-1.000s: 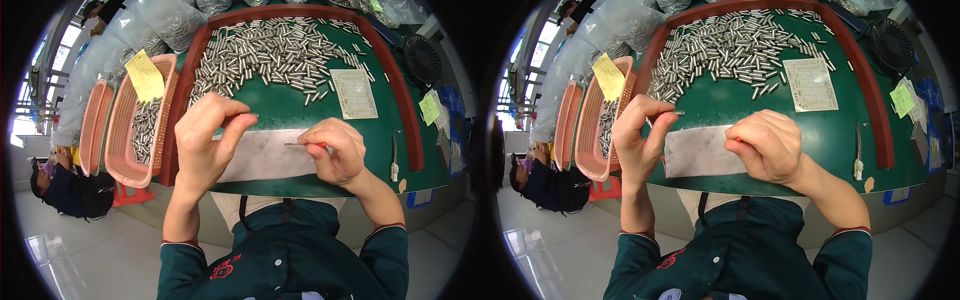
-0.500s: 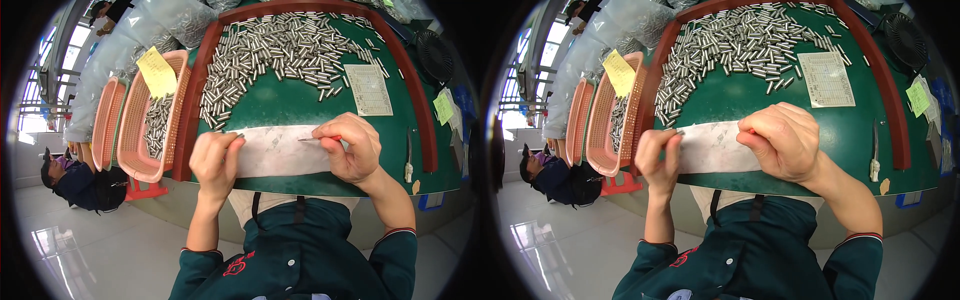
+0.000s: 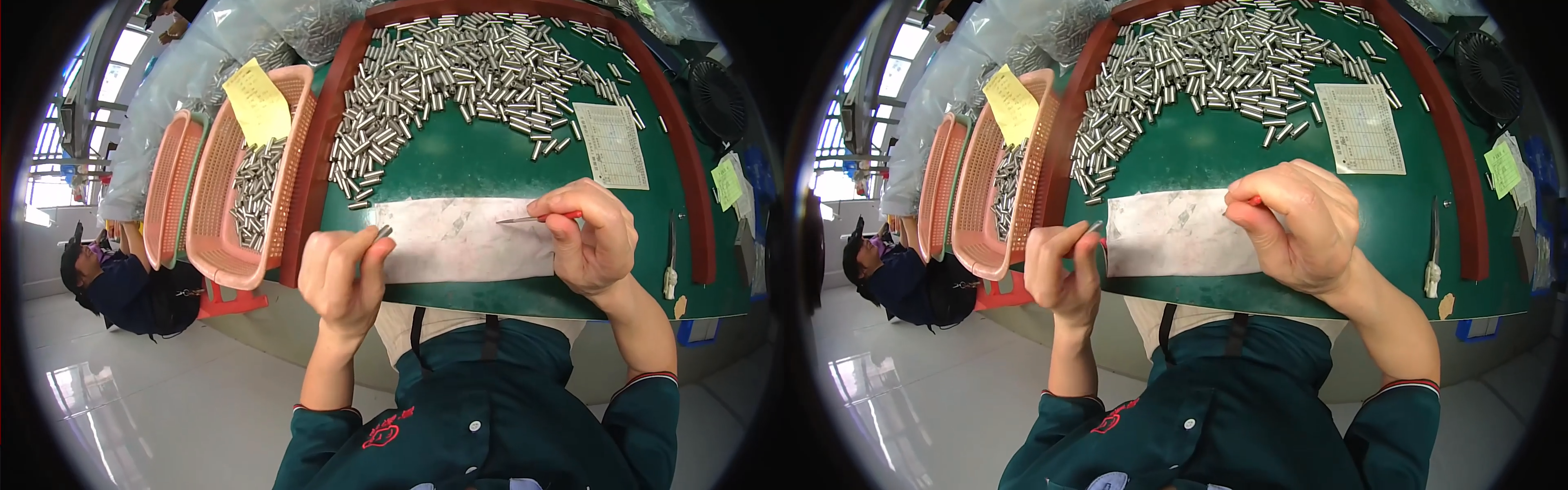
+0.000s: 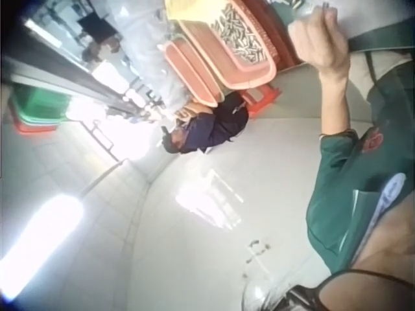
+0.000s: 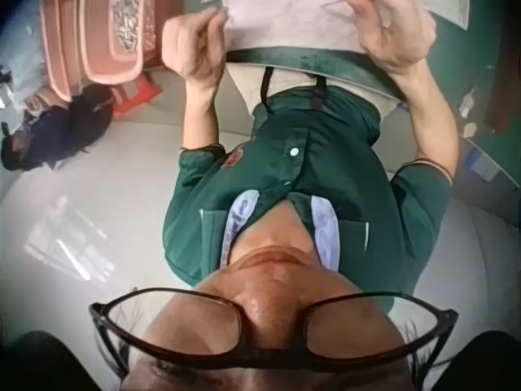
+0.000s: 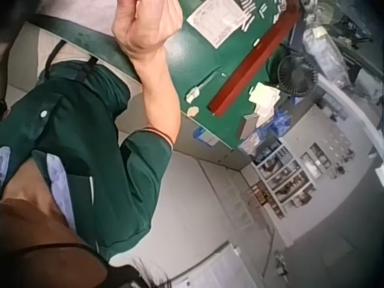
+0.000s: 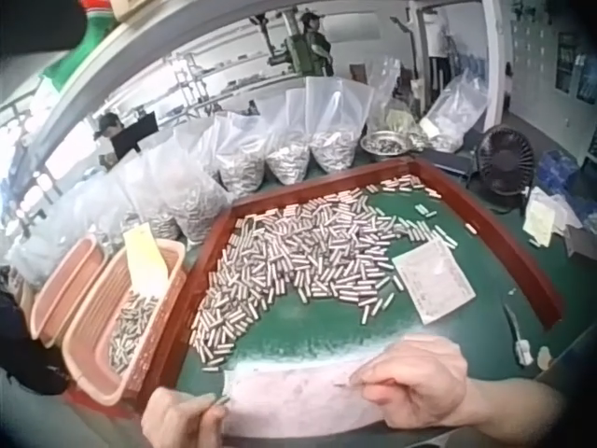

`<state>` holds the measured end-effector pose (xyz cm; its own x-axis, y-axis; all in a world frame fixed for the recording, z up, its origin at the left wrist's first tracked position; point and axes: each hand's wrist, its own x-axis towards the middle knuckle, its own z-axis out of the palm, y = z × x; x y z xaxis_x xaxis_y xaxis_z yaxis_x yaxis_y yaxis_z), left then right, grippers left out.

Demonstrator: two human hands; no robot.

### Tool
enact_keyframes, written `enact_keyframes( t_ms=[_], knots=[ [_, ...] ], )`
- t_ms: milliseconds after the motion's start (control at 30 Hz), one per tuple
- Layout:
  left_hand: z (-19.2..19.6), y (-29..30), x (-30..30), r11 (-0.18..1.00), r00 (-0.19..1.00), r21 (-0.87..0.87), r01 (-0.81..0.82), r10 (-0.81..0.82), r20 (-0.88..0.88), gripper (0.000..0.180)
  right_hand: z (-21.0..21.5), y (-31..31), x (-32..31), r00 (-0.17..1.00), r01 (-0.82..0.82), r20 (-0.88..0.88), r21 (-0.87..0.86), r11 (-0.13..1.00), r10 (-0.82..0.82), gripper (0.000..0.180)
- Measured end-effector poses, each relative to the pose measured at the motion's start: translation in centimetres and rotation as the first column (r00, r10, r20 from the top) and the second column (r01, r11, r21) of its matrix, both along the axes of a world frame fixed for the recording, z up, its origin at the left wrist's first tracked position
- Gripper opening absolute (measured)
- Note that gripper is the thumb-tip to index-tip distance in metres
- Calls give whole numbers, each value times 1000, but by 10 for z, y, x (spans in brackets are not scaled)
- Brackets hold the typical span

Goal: Inspecting and sorting small metal cylinder components on a workbench.

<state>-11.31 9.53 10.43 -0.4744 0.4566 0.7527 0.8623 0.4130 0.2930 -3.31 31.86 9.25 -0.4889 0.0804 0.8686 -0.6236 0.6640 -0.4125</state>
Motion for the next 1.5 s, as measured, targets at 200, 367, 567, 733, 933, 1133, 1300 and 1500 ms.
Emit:
enact_keyframes(
  t_ms=[200, 367, 567, 733, 933, 1133, 1300, 1500],
  knots=[
    [1, -9, 7, 998, 997, -3, 66, -66, -28, 18, 2, -1, 0, 999, -10, 36, -12, 1000, 10, 16],
    [-3, -16, 9, 994, 934, -96, 52, -14, 357, 12, 2, -3, 6, 997, -19, 74, -37, 999, 22, 14],
    [-5, -57, 55, 727, 118, 637, -255, -631, 767, 8, -2, 2, 9, 995, -34, 96, -23, 999, 36, 15],
    [-54, -80, 91, 511, -307, 672, -536, -860, 408, 13, -1, -4, 9, 988, -98, 117, -46, 994, 103, 19],
    [-115, -80, 109, 419, -366, 557, -717, -907, 210, 15, -4, -8, 9, 989, 12, 148, -91, 996, 1, 23],
    [-135, -82, 115, 381, -345, 524, -762, -923, 170, 13, -7, -9, 10, 989, 20, 150, -54, 998, -12, 24],
    [-143, -85, 117, 348, -325, 482, -804, -936, 135, 14, -6, -7, 11, 990, 2, 141, -36, 999, 3, 22],
    [-138, -83, 115, 335, -305, 418, -844, -942, 140, 11, -7, -5, 11, 992, -9, 124, -44, 999, 14, 21]
  ],
)
